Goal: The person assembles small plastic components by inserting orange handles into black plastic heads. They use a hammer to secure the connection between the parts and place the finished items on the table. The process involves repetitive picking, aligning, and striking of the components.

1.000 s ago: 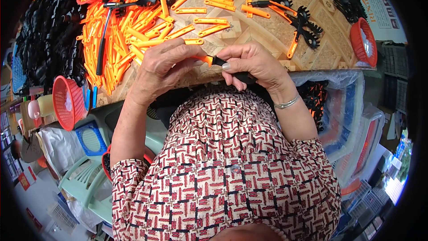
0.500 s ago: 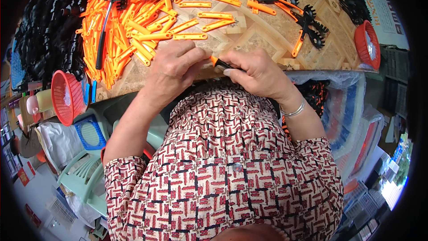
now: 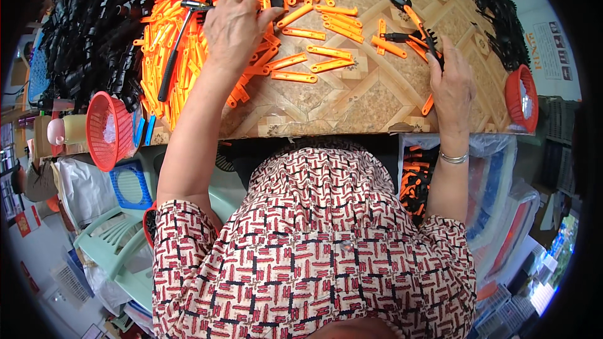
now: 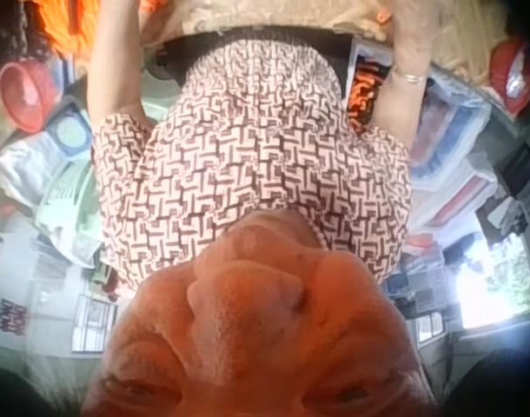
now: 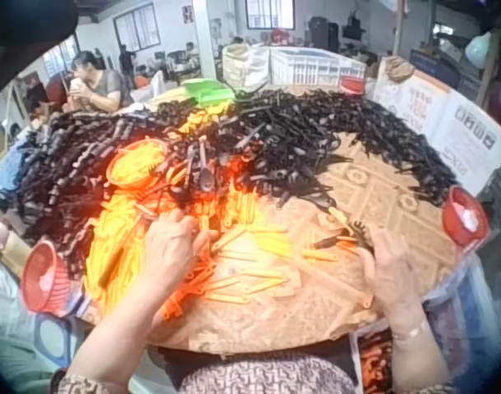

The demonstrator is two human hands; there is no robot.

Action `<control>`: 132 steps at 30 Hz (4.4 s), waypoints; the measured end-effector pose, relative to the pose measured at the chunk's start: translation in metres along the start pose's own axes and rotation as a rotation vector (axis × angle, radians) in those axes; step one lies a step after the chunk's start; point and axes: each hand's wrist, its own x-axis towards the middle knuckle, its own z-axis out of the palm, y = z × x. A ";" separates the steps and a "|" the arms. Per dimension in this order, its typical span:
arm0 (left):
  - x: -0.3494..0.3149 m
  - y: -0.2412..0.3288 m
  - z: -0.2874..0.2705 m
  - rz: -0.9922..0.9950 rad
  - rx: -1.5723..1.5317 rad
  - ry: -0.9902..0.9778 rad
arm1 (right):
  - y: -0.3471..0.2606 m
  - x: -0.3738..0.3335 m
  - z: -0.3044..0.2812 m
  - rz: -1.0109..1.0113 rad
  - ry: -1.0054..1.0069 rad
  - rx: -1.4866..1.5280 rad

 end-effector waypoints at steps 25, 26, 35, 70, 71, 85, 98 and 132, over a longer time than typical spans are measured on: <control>-0.047 0.044 -0.007 0.134 -0.566 0.094 | -0.137 0.017 0.044 0.123 -0.299 1.532; -0.049 0.048 -0.009 0.139 -0.559 0.078 | -0.136 0.020 0.047 0.130 -0.284 1.620; -0.048 0.052 -0.012 0.223 -0.383 0.037 | -0.068 0.010 0.034 0.439 -0.125 1.713; -0.042 0.058 -0.007 0.190 -0.545 -0.103 | -0.057 -0.041 0.024 0.621 -0.456 1.856; -0.038 0.059 -0.003 0.181 -0.526 -0.104 | -0.059 -0.044 0.025 0.638 -0.364 1.863; -0.005 0.082 0.022 0.359 -0.476 -0.140 | -0.070 -0.056 0.033 0.729 0.165 1.863; 0.030 0.103 0.040 0.216 -0.294 -0.271 | -0.073 -0.048 0.023 0.676 -0.051 1.750; 0.014 0.102 -0.058 0.762 -0.662 -0.193 | -0.076 -0.048 0.015 0.369 -0.401 1.568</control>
